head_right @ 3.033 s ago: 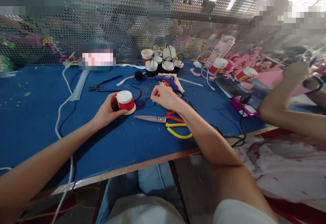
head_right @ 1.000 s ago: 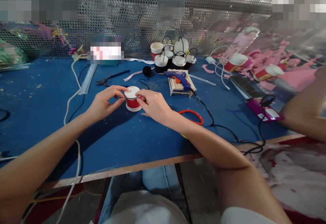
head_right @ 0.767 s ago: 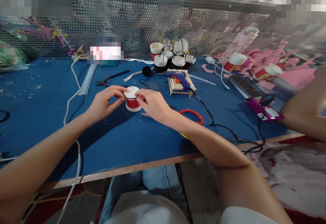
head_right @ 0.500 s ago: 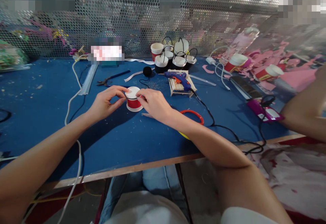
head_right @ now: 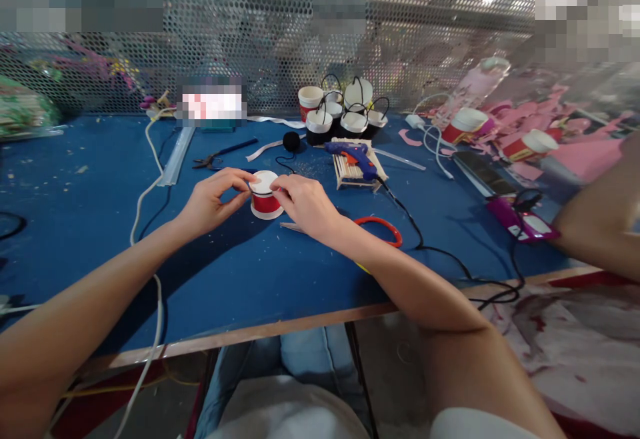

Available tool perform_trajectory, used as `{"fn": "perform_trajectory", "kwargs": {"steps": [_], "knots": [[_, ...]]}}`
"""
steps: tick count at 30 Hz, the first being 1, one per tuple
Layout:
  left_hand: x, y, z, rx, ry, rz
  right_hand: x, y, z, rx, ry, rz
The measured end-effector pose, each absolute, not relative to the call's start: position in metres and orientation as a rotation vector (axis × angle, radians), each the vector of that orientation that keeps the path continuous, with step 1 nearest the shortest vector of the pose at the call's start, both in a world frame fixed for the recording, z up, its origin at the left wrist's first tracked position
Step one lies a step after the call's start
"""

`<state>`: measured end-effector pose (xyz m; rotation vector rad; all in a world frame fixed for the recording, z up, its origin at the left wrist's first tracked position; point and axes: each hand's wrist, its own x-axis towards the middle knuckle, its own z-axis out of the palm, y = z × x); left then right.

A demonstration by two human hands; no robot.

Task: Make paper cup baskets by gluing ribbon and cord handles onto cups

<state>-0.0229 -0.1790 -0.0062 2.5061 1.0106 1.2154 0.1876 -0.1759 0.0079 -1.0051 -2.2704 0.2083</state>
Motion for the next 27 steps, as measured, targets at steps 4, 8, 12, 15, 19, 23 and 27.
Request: {"fn": "perform_trajectory", "kwargs": {"steps": [4, 8, 12, 15, 19, 23, 27], "knots": [[-0.022, -0.178, -0.007, 2.503, 1.013, 1.231, 0.187, -0.176, 0.006, -0.995, -2.260, 0.195], [-0.021, -0.176, -0.007, 2.503, 1.009, 1.247, 0.187, -0.175, 0.005, -0.984, -2.257, 0.192], [-0.021, -0.174, -0.007, 2.497, 1.002, 1.242, 0.188, -0.174, 0.005, -0.985, -2.255, 0.188], [-0.022, -0.172, -0.006, 2.475, 0.984, 1.228, 0.189, -0.173, 0.004, -0.999, -2.247, 0.192], [-0.023, -0.168, -0.005, 2.362, 1.007, 1.208, 0.191, -0.171, 0.003, -1.008, -2.247, 0.205], [-0.026, -0.162, -0.006, 2.360, 1.092, 1.194, 0.192, -0.169, 0.004, -0.993, -2.264, 0.223], [-0.026, -0.156, -0.009, 2.323, 0.998, 1.228, 0.193, -0.166, 0.005, -0.954, -2.277, 0.243]]}}
